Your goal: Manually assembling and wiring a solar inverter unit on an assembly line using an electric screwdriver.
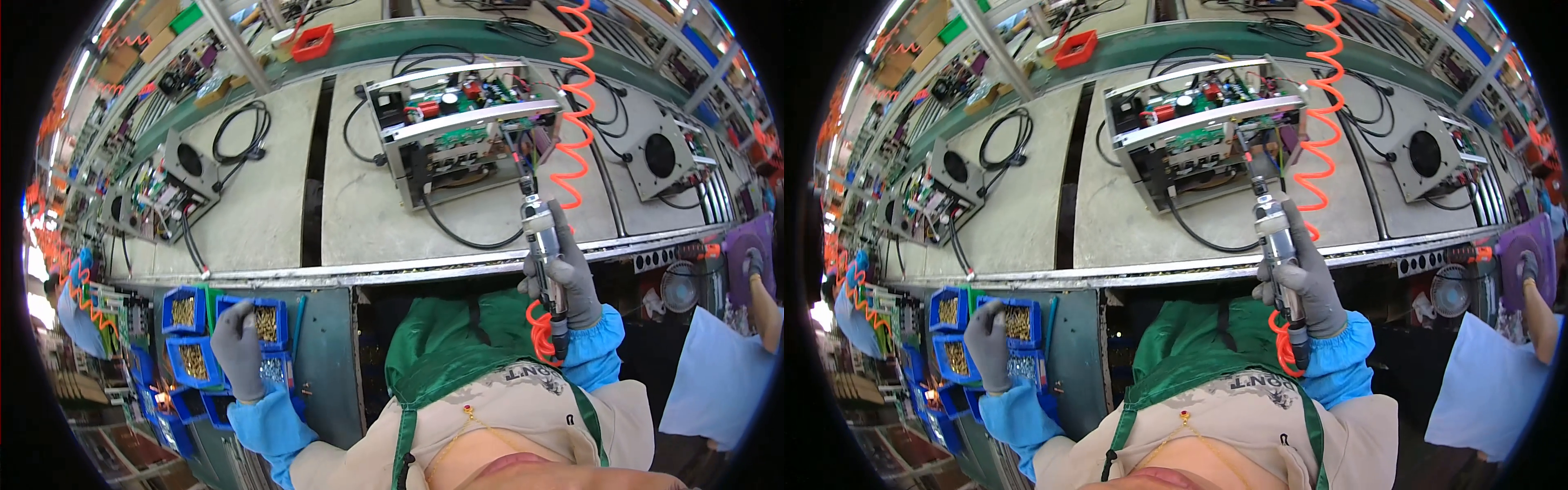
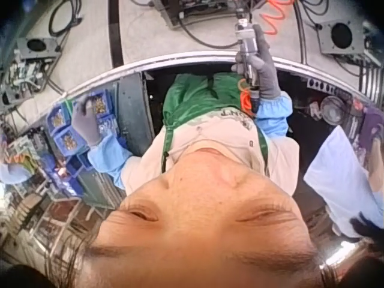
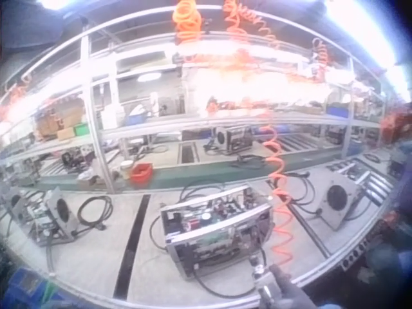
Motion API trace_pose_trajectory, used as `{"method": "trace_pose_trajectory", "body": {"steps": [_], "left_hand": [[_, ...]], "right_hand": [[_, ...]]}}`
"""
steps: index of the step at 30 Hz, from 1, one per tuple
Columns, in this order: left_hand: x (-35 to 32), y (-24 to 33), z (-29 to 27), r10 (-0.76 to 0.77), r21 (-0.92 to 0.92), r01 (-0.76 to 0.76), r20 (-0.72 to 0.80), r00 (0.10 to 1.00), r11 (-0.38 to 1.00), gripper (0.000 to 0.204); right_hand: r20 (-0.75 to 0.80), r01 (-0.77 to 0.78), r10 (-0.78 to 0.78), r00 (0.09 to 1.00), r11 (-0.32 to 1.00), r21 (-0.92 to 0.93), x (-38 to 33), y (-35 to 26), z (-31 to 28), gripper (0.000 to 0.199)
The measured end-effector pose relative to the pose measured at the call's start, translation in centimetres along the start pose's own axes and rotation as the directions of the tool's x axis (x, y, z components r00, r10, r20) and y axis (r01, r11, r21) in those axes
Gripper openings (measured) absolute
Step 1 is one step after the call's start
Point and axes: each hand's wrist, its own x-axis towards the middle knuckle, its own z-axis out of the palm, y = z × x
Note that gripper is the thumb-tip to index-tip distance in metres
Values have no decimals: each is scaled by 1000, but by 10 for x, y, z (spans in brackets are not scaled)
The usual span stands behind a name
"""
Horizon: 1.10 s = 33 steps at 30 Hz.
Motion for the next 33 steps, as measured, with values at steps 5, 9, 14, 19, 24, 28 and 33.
{"method": "trace_pose_trajectory", "body": {"steps": [5, 9, 14, 19, 24, 28, 33], "left_hand": [[99, 148, 93, 605, -302, -540, 191, 773, 786, 19], [153, 248, 188, 751, -571, -530, 262, 607, 627, 37], [195, 289, 250, 606, -488, -375, 722, 335, 788, 49], [201, 304, 267, 535, -409, -387, 785, 313, 827, 46], [207, 295, 277, 587, -487, -353, 761, 277, 798, 44], [202, 298, 266, 560, -474, -325, 783, 270, 819, 38], [197, 304, 265, 551, -417, -409, 780, 297, 811, 40]], "right_hand": [[-60, -57, 55, 997, 998, -30, 1, -4, -1, 101], [-85, -86, 85, 993, 996, -15, -2, -6, 2, 99], [-64, -125, 122, 990, 992, -35, -2, -9, 9, 99], [-78, -123, 120, 990, 992, -38, -1, -11, 4, 99], [-89, -150, 144, 986, 987, -60, 0, -12, 5, 112], [-90, -155, 148, 985, 986, -68, 0, -13, 7, 112], [-64, -127, 124, 990, 991, -42, -1, -13, 8, 99]]}}
